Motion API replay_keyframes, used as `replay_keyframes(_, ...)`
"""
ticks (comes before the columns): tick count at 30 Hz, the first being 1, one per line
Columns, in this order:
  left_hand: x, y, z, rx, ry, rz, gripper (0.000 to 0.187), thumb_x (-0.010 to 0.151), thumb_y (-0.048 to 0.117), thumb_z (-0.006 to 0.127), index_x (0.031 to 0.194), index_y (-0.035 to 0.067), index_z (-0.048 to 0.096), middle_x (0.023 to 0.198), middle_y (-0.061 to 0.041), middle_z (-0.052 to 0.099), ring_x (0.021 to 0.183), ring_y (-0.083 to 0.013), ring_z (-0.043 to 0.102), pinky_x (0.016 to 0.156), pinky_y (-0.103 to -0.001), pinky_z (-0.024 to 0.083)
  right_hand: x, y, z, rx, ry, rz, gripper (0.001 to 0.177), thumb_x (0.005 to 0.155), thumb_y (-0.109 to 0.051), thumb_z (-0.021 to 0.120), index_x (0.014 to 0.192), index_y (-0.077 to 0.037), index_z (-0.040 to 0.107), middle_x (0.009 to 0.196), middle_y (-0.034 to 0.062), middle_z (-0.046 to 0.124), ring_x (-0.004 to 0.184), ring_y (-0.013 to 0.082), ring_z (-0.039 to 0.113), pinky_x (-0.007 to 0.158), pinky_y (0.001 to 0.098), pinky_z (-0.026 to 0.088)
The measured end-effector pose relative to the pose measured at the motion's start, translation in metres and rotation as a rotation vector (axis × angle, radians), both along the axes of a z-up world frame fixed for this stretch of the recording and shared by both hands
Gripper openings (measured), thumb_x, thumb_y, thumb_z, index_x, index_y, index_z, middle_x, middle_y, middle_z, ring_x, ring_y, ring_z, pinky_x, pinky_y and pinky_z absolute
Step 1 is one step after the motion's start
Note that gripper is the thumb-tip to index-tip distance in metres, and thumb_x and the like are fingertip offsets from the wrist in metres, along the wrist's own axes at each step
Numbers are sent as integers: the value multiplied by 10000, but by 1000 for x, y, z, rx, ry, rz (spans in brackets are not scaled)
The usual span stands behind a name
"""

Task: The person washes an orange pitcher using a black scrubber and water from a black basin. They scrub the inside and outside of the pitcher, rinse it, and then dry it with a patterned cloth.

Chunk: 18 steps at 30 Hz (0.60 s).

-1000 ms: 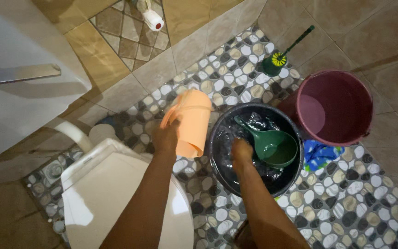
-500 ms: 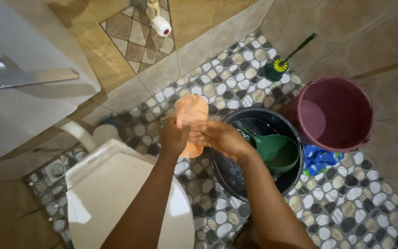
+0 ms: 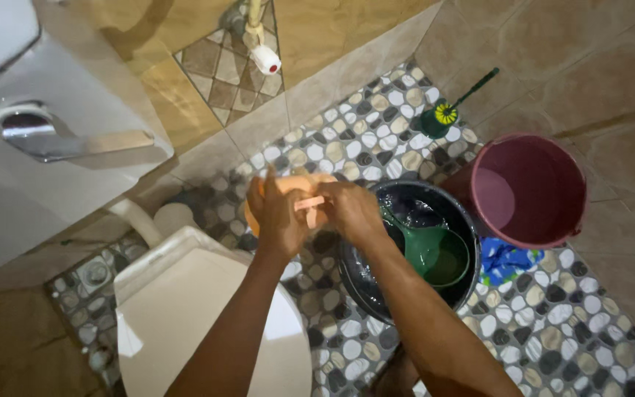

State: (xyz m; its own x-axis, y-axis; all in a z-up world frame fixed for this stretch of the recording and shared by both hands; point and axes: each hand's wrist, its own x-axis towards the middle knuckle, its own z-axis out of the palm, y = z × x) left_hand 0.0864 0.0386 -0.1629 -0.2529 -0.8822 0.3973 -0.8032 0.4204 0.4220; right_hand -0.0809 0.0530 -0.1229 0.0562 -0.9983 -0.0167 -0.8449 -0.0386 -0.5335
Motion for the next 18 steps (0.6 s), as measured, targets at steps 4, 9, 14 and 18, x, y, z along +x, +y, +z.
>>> replay_keyframes(4,-1,-5,-31,168,295,216,732,635,155,829,1288,-12,544,1441,-305,416,1331,-486,382,1117,-550,313,10,12,4,-43,-41,-117,215,849,-219,764,1061,-188,739,917,90,754,787,332,722,684,470,558)
replay_keyframes(9,-1,-18,-51,1044,1207,453,642,642,238,866,1147,-46,591,1249,-290,511,1151,-449,483,992,-525,391,24,27,-1,-120,-43,-106,213,852,-121,715,1044,-201,760,972,64,778,851,282,748,721,437,581)
replay_keyframes(14,-4,-25,-23,1055,1096,541,599,649,321,903,1006,-80,638,1057,-275,606,971,-413,583,866,-500,469,31,48,3,-443,-142,76,257,796,-51,692,1041,-112,742,1223,165,729,1063,329,725,886,409,592)
replay_keyframes(18,-14,-18,-2,913,504,689,607,655,387,933,894,-107,675,904,-263,681,827,-384,664,766,-480,532,31,60,-9,-503,-175,38,269,907,-39,698,1162,-119,721,1248,123,707,1179,321,726,1030,422,579)
